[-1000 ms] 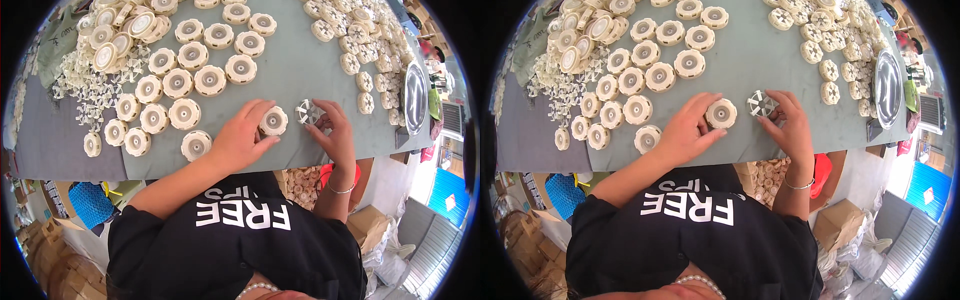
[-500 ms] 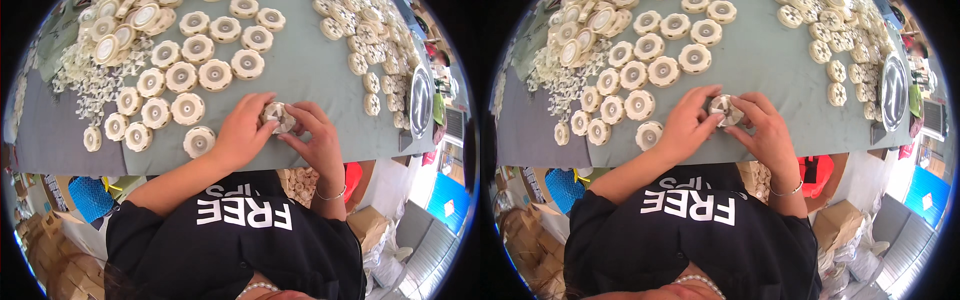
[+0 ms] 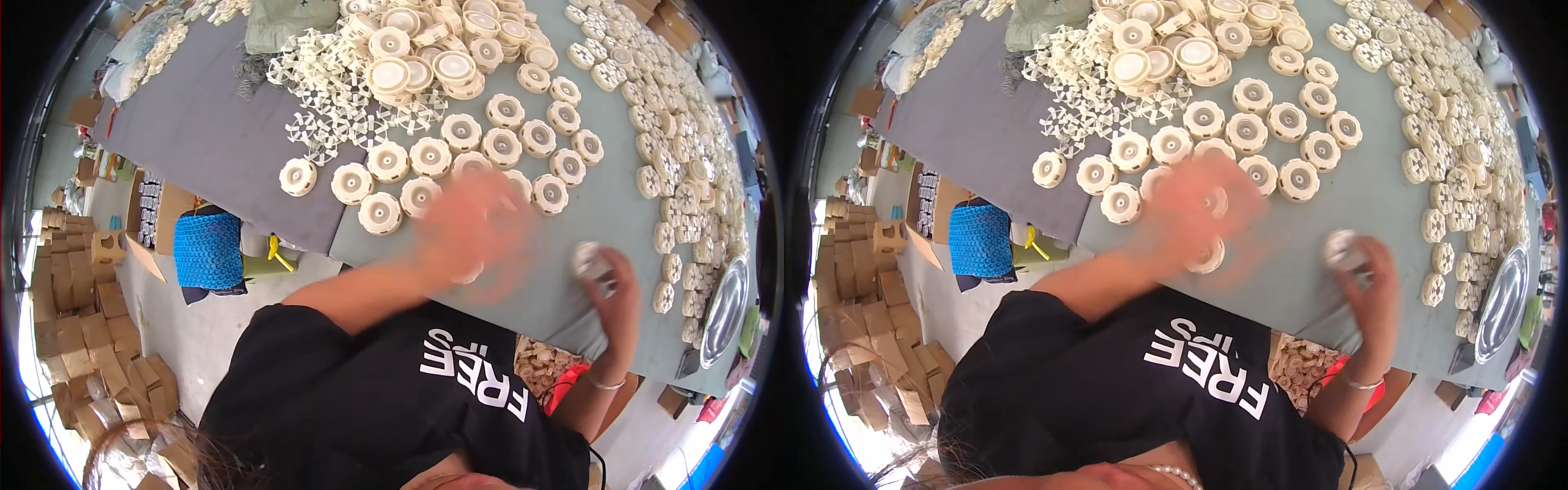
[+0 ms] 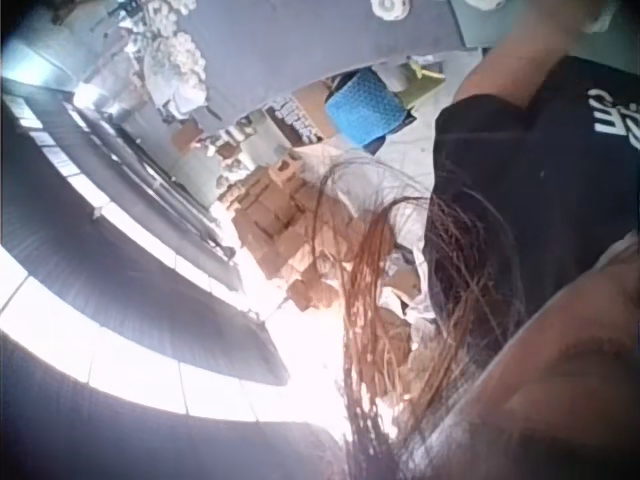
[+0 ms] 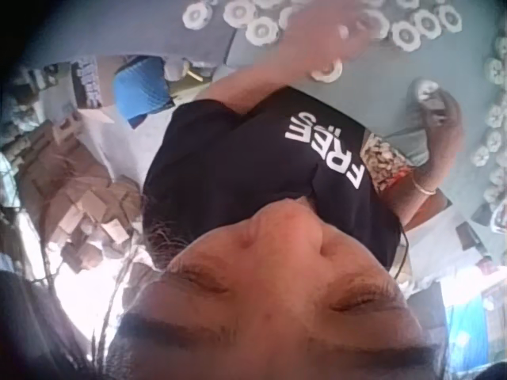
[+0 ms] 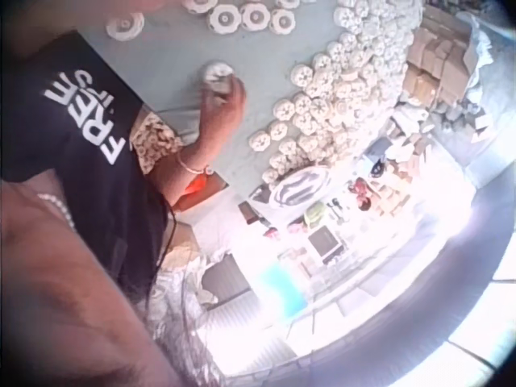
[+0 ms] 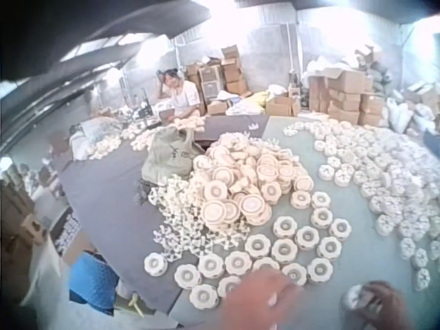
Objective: The person assembles small white plastic components by hand. They pick up a base piece, insert a metal spring, and then fit a cross-shaped plastic piece into the center. The person repeats this process for multiple units, placing the finished assemblies on the table.
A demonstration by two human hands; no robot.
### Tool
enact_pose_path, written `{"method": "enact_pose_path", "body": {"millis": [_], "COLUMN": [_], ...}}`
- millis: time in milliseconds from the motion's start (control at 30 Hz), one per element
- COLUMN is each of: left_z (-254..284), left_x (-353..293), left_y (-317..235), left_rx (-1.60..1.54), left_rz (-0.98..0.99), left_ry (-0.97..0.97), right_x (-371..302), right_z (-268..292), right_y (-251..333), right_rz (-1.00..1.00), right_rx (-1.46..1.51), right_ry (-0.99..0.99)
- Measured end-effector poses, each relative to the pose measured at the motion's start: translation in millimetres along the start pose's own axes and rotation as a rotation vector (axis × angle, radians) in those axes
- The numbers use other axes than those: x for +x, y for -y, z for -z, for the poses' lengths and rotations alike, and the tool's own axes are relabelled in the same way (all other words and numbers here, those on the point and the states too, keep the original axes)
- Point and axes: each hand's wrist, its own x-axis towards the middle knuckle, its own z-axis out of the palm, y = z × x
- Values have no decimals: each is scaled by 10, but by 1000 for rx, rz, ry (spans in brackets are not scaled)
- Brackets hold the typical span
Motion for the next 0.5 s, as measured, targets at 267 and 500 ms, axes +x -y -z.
{"method": "enact_pose_path", "body": {"millis": [267, 500], "left_z": [1615, 1793], "left_x": [258, 329], "left_y": [1066, 1199], "left_rx": [1028, 721], "left_rz": [315, 189], "left_ry": [-241, -233], "right_x": [361, 735], "right_z": [-107, -346], "right_y": [146, 760], "right_rz": [269, 607], "right_rx": [-9, -51], "right_ry": [-262, -187]}}
